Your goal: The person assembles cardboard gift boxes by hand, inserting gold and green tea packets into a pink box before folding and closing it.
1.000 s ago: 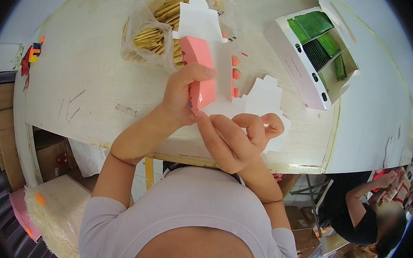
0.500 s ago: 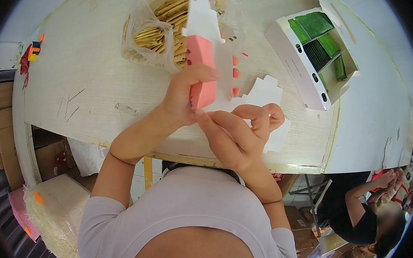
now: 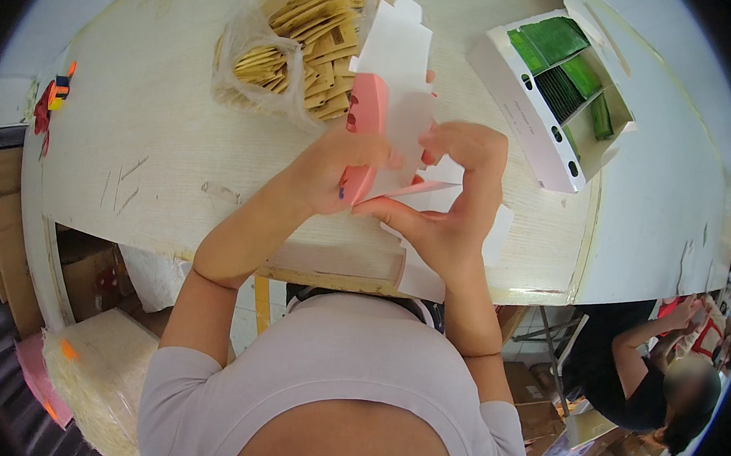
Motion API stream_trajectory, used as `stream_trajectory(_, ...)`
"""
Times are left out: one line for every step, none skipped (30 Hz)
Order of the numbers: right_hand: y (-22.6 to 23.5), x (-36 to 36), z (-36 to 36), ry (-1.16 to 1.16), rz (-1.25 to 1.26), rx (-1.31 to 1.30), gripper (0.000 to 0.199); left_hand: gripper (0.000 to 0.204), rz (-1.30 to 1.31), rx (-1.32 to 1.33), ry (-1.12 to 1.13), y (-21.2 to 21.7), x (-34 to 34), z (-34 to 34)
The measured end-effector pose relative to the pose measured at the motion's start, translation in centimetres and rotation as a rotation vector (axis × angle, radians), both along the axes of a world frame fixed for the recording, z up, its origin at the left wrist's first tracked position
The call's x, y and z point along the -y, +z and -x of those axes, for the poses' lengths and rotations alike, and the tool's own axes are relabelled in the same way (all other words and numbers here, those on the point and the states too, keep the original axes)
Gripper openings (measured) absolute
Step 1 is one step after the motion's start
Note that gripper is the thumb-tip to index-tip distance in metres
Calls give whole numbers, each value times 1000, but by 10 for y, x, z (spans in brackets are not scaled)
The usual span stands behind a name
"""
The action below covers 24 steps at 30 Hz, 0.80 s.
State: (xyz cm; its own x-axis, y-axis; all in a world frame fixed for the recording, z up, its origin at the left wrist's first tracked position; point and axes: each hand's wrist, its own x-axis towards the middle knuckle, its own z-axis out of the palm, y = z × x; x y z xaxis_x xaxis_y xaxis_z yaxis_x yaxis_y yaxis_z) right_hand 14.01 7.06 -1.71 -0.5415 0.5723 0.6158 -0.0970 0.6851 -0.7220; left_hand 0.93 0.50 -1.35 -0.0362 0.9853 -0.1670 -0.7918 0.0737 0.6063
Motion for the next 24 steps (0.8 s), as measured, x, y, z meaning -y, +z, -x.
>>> stream_trajectory(-2, -3, 3, -7, -23, 19, 83, 62, -20, -2, -18, -1, 0, -1)
stream_trajectory(-6, -6, 7, -14, -46, 38, 94, 61, -40, -4, -37, -2, 0, -3)
stream_trajectory(-7, -7, 8, -26, -71, 60, 106, 61, -74, -67, -60, -3, 1, -4)
stream_trajectory(-3, -7, 6, -36, -103, 141, 118, 62, -109, -130, -82, -2, 4, -4)
stream_trajectory(-3, -7, 8, -29, -48, 113, 115, 62, -103, -121, -90, -1, 5, -4)
stream_trajectory(-5, -7, 12, -26, 4, 84, 113, 62, -101, -114, -100, 0, 5, -3)
stream_trajectory(-4, -8, 12, -37, 6, 101, 113, 62, -58, -35, -96, 2, 3, -4)
stream_trajectory(-2, -9, 11, -50, 9, 120, 114, 62, -13, 43, -92, 3, 2, -3)
stream_trajectory(-2, -10, 12, -61, 13, 134, 114, 62, -49, 10, -194, 0, 1, 2)
stream_trajectory(0, -8, 12, -76, 3, 144, 114, 62, -85, -22, -296, -5, 0, 10)
stream_trajectory(-1, -9, 12, -97, -54, 151, 113, 62, -52, -72, -321, -5, 0, 11)
stream_trajectory(-2, -11, 14, -121, -112, 147, 113, 62, -18, -132, -348, -1, -1, 15)
stream_trajectory(0, -11, 14, -139, -90, 144, 112, 63, 17, -178, -371, 2, -1, 17)
stream_trajectory(3, -11, 13, -155, -68, 141, 111, 64, 69, -129, -295, 2, 2, 10)
stream_trajectory(7, -12, 11, -174, -48, 142, 110, 66, 116, -76, -221, 4, 2, 3)
stream_trajectory(10, -18, 11, -193, -170, 158, 114, 77, 159, 18, -164, 9, 0, -2)
stream_trajectory(14, -22, 9, -176, -197, 127, 111, 80, 24, 104, -202, 4, -5, -3)
stream_trajectory(17, -24, 6, -152, -218, 96, 107, 82, -102, 192, -234, -4, -8, -2)
stream_trajectory(19, -26, 3, -126, -240, 64, 103, 84, -229, 280, -265, -10, -10, -1)
stream_trajectory(16, -29, -2, -87, -109, -24, 99, 88, -301, 326, -254, -12, -10, -1)
stream_trajectory(9, -32, -9, -45, 20, -108, 95, 92, -376, 377, -241, -11, -10, -2)
stream_trajectory(5, -33, -13, 0, 149, -191, 91, 96, -451, 428, -228, -9, -11, -2)
stream_trajectory(3, -32, -13, 42, 244, -222, 90, 99, -459, 401, -236, -6, -12, 0)
stream_trajectory(3, -29, -16, 87, 342, -244, 89, 102, -466, 383, -240, -3, -11, 2)
